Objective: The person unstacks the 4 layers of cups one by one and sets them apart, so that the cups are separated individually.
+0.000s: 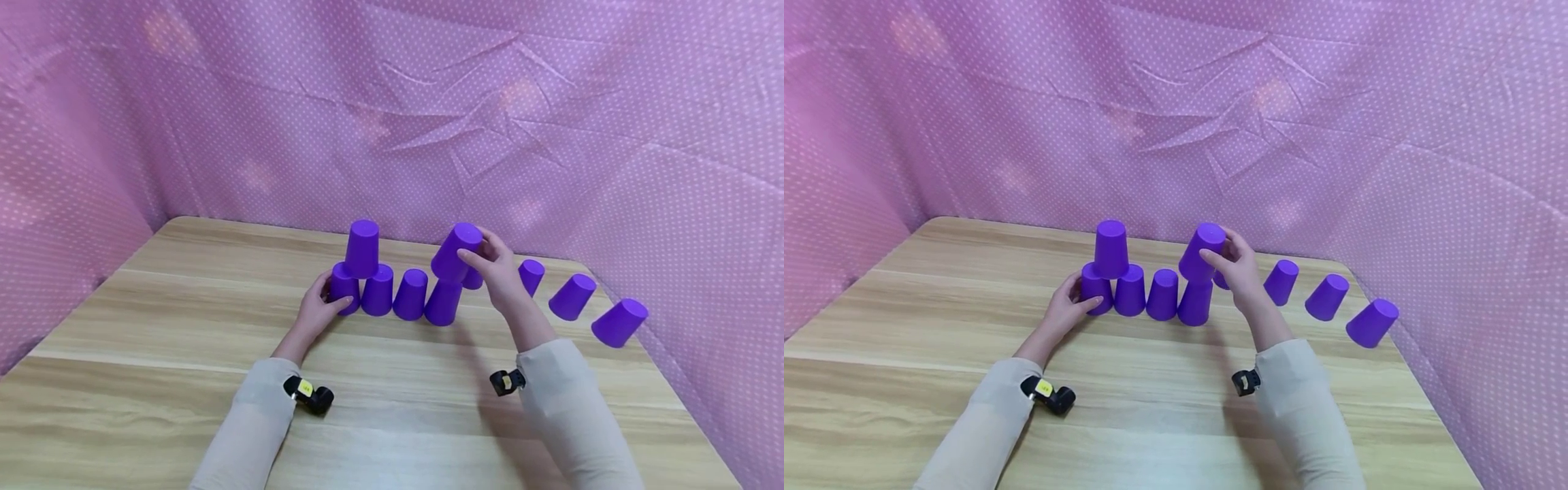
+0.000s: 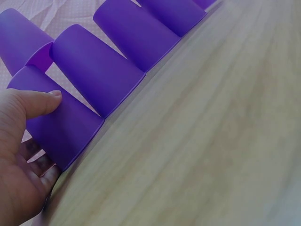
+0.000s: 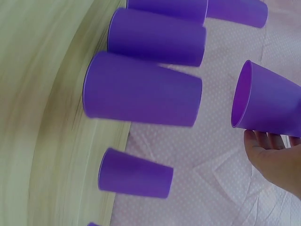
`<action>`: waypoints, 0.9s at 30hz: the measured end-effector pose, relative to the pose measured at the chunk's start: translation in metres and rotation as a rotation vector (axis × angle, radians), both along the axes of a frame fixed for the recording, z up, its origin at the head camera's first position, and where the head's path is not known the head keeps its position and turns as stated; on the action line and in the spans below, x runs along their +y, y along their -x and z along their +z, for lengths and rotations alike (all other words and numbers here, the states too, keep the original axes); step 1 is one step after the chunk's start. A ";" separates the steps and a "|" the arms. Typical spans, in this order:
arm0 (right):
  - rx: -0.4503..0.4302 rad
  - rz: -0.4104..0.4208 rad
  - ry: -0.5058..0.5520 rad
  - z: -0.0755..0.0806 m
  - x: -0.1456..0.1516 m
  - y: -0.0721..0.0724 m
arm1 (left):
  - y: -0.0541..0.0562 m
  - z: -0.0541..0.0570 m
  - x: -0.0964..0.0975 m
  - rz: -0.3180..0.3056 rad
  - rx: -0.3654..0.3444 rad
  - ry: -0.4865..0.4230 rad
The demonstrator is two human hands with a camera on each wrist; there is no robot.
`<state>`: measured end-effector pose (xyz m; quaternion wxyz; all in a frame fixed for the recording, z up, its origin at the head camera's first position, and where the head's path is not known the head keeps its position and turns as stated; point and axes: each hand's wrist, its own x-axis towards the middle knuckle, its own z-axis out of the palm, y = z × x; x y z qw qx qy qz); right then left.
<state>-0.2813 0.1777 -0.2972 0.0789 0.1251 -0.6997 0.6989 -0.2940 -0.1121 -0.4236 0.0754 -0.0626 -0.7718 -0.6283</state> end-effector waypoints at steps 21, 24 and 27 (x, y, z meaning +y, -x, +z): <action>-0.027 -0.123 0.067 -0.015 0.079 -0.020 | 0.000 -0.001 0.001 0.000 0.005 0.013; -0.016 -0.130 0.082 -0.018 0.088 -0.022 | 0.000 -0.001 0.001 0.004 0.001 0.011; -0.046 -0.148 0.077 -0.021 0.097 -0.027 | 0.000 0.000 0.001 0.003 -0.007 0.013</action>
